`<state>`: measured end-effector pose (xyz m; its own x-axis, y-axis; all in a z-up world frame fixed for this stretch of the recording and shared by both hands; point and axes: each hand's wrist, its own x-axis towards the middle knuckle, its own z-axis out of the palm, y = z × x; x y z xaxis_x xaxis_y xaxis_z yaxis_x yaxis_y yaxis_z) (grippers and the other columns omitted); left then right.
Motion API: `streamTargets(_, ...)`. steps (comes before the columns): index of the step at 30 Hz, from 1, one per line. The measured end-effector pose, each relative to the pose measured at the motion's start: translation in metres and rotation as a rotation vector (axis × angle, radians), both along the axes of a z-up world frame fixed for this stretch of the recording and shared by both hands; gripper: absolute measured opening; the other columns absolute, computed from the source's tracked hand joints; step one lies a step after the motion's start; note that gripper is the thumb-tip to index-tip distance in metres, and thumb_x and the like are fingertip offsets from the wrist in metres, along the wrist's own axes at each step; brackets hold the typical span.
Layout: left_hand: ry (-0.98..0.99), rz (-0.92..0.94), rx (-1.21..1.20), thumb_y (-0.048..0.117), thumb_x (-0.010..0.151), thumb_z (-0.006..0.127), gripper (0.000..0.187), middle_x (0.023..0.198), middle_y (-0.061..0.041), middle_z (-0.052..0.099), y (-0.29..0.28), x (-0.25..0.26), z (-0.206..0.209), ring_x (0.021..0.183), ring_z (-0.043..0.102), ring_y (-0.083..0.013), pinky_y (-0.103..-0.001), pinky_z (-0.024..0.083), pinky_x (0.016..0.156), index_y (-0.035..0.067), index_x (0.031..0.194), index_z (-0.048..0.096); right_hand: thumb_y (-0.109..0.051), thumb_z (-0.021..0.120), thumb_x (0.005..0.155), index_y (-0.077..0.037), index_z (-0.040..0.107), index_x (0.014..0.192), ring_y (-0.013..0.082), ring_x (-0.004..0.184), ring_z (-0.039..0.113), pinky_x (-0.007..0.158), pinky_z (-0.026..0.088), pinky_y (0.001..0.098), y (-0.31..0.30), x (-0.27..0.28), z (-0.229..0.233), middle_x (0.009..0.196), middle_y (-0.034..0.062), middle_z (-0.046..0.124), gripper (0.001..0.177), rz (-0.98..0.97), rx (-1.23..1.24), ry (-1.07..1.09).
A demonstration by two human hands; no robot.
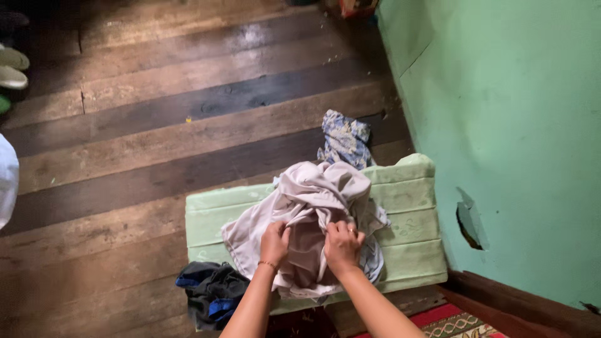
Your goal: The person takes clothes from a pile on a bench, places them on hangers, and hangs them on a clothes rack. The person handles a white shirt, a beige top, and a dark garment, repeating the process of unfolding, placing on a hanger, and hanging on the rack.
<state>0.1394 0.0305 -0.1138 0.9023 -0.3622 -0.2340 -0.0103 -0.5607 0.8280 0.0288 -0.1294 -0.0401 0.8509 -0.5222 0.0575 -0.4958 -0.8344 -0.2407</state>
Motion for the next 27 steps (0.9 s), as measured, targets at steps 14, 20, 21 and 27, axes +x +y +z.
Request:
streamTargets(14, 0.499, -0.141, -0.585, 0.019, 0.101, 0.054, 0.020, 0.097, 0.003, 0.063, 0.052, 0.010, 0.229, 0.095, 0.058, -0.0084, -0.024, 0.048, 0.089, 0.006, 0.113, 0.063, -0.018, 0.051, 0.103, -0.006, 0.060, 0.109, 0.0147, 0.073, 0.056, 0.064, 0.046, 0.0304, -0.031, -0.020, 0.168, 0.082, 0.0037, 0.063, 0.016, -0.284, 1.071, -0.497)
streamTargets(20, 0.355, -0.182, -0.719, 0.020, 0.104, 0.056, 0.025, 0.100, 0.000, 0.063, 0.083, 0.020, 0.313, 0.097, 0.057, -0.0098, -0.026, 0.047, 0.089, 0.000, 0.116, 0.065, -0.017, 0.044, 0.102, -0.003, 0.054, 0.106, 0.0205, 0.076, 0.068, 0.071, 0.062, 0.0361, -0.038, -0.020, 0.252, 0.088, 0.0110, 0.068, 0.018, -0.202, 1.348, -0.602)
streamTargets(21, 0.397, -0.195, -0.848, 0.020, 0.108, 0.056, 0.023, 0.100, -0.002, 0.062, 0.091, 0.024, 0.316, 0.096, 0.057, -0.0117, -0.028, 0.048, 0.088, -0.001, 0.116, 0.062, -0.015, 0.045, 0.104, -0.002, 0.054, 0.108, 0.0191, 0.080, 0.067, 0.074, 0.059, 0.0341, -0.037, -0.019, 0.263, 0.092, 0.0107, 0.068, 0.017, -0.184, 1.388, -0.674)
streamTargets(27, 0.371, 0.108, -0.884, 0.022, 0.106, 0.053, 0.027, 0.104, -0.008, 0.067, 0.096, 0.052, 0.244, 0.092, 0.062, -0.0150, -0.030, 0.051, 0.083, 0.001, 0.119, 0.063, -0.013, 0.047, 0.105, -0.005, 0.059, 0.113, 0.0166, 0.086, 0.065, 0.078, 0.054, 0.0313, -0.040, -0.012, 0.264, 0.100, 0.0082, 0.068, 0.016, -0.187, 1.622, -0.773)
